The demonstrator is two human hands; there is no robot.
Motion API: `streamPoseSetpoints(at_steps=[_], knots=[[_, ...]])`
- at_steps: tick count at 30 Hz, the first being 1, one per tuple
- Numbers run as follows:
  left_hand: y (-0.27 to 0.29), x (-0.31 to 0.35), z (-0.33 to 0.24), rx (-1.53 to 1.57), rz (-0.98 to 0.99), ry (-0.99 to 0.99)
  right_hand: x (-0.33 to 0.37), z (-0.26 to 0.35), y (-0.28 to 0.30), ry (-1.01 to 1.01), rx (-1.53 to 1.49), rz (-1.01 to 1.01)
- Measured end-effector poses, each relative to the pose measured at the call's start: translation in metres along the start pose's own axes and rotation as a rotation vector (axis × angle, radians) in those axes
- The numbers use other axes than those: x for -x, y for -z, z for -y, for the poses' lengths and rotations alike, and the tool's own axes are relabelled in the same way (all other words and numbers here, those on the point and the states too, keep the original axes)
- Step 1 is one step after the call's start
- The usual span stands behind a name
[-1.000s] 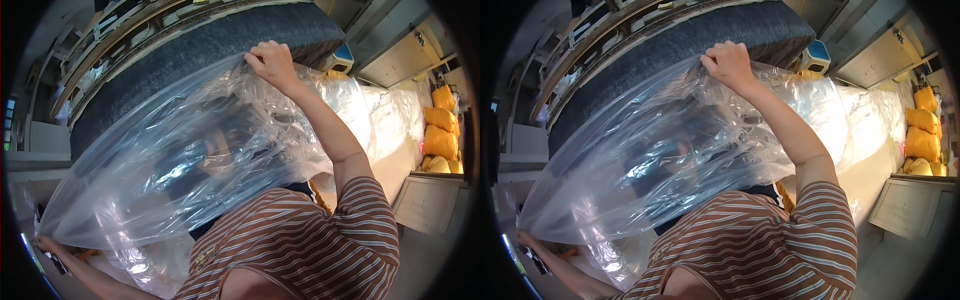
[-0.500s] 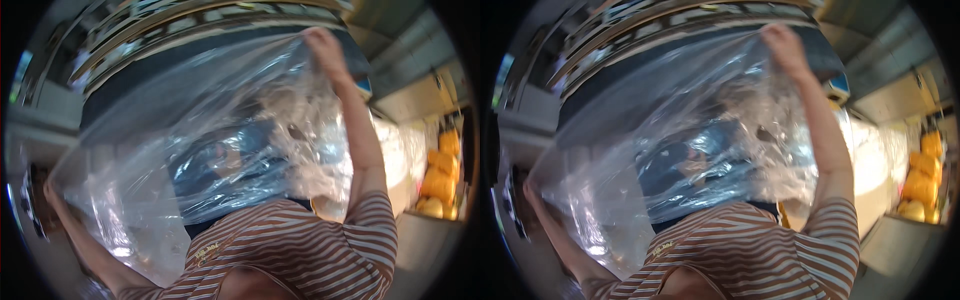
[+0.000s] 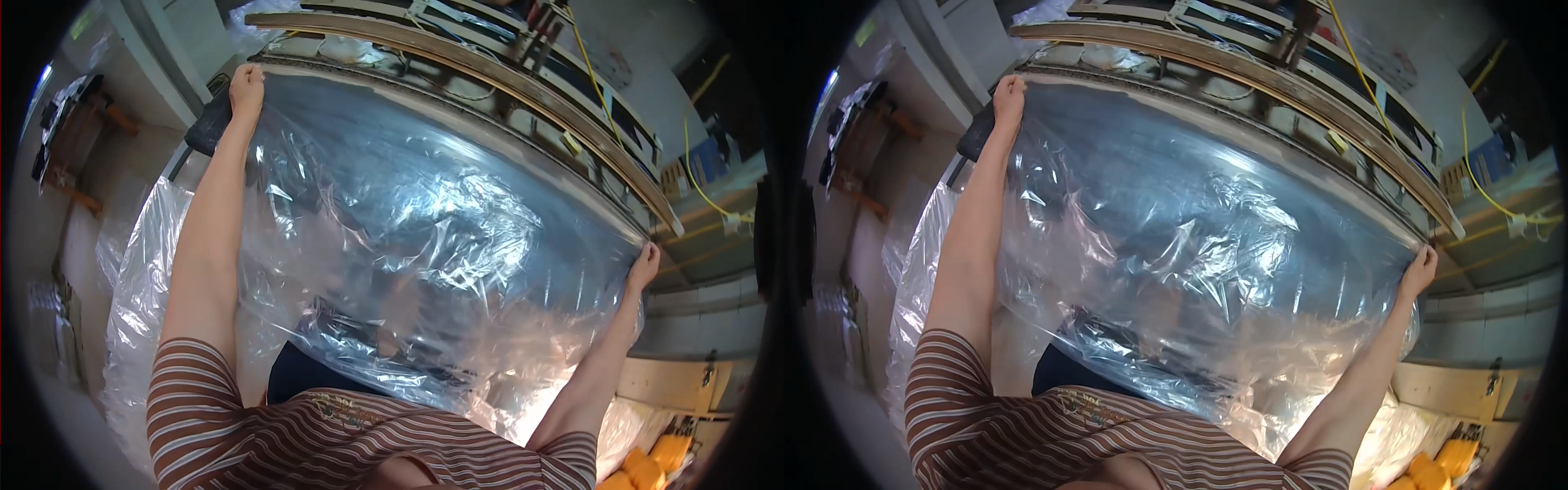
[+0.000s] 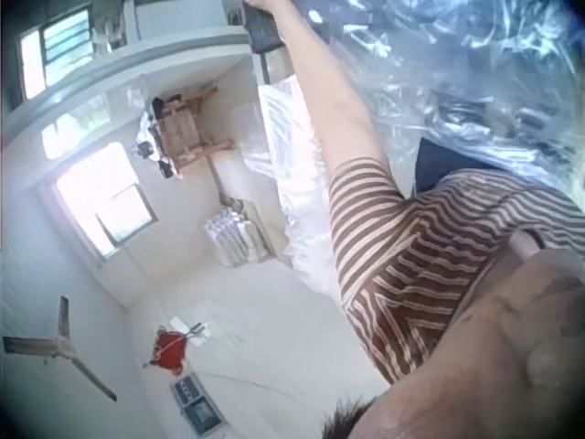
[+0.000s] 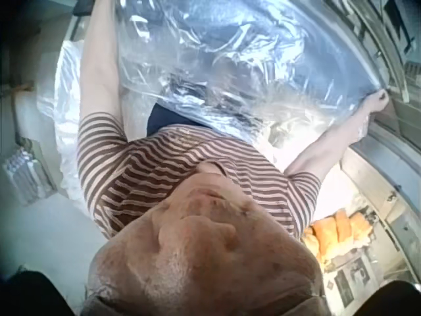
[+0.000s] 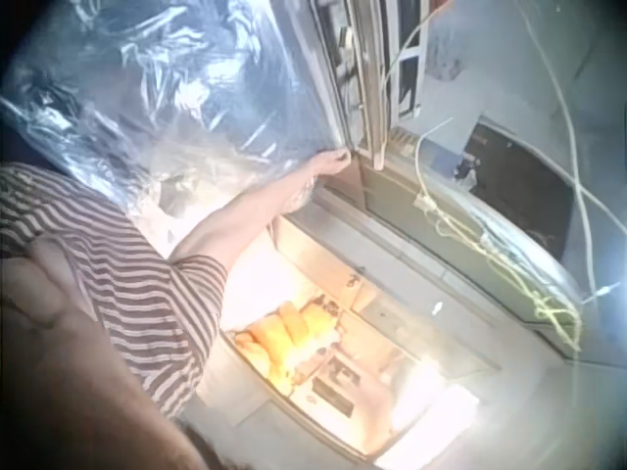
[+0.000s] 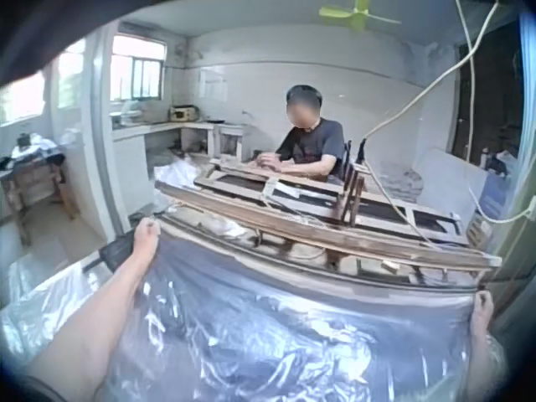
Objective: The person wraps a large curved furniture piece with clear plastic sheeting. They repeatedly pull, smooth, and fold the plastic over the surface, tucking edges under the frame to secure the covering. The person adjusts the plastic multiple times to ensure full coverage of the object.
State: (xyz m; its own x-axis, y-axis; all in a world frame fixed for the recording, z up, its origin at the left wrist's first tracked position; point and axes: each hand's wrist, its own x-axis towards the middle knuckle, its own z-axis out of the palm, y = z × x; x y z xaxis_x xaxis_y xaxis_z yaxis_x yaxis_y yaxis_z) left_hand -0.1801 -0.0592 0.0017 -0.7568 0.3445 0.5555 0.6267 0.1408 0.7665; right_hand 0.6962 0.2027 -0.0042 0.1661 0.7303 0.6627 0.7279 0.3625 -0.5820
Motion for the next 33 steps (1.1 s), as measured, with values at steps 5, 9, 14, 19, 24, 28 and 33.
streamPoseSetpoints(at_steps=[5, 9, 14, 19, 24, 28, 33], knots=[[-0.037, -0.021, 0.007, 0.077, 0.05, 0.067, -0.022, -0.035, -0.015, -0.017, 0.039, 0.07], [-0.057, -0.019, -0.016, 0.002, 0.047, 0.109, -0.03, -0.04, -0.015, -0.023, 0.119, 0.065], [-0.061, -0.018, -0.032, -0.088, 0.048, 0.106, -0.037, -0.036, -0.015, -0.018, 0.171, 0.031], [-0.054, -0.041, 0.014, -0.158, -0.078, 0.145, -0.04, -0.035, -0.027, 0.027, 0.362, -0.062], [-0.057, -0.039, -0.004, 0.661, -0.095, 0.55, -0.051, -0.05, 0.003, -0.158, 0.115, -0.039], [-0.038, -0.059, 0.023, 0.219, -0.119, 0.383, -0.041, -0.024, -0.02, -0.061, -0.046, 0.05], [-0.051, -0.047, 0.005, -0.046, 0.216, 0.462, -0.03, 0.013, -0.008, -0.284, 0.531, 0.244]])
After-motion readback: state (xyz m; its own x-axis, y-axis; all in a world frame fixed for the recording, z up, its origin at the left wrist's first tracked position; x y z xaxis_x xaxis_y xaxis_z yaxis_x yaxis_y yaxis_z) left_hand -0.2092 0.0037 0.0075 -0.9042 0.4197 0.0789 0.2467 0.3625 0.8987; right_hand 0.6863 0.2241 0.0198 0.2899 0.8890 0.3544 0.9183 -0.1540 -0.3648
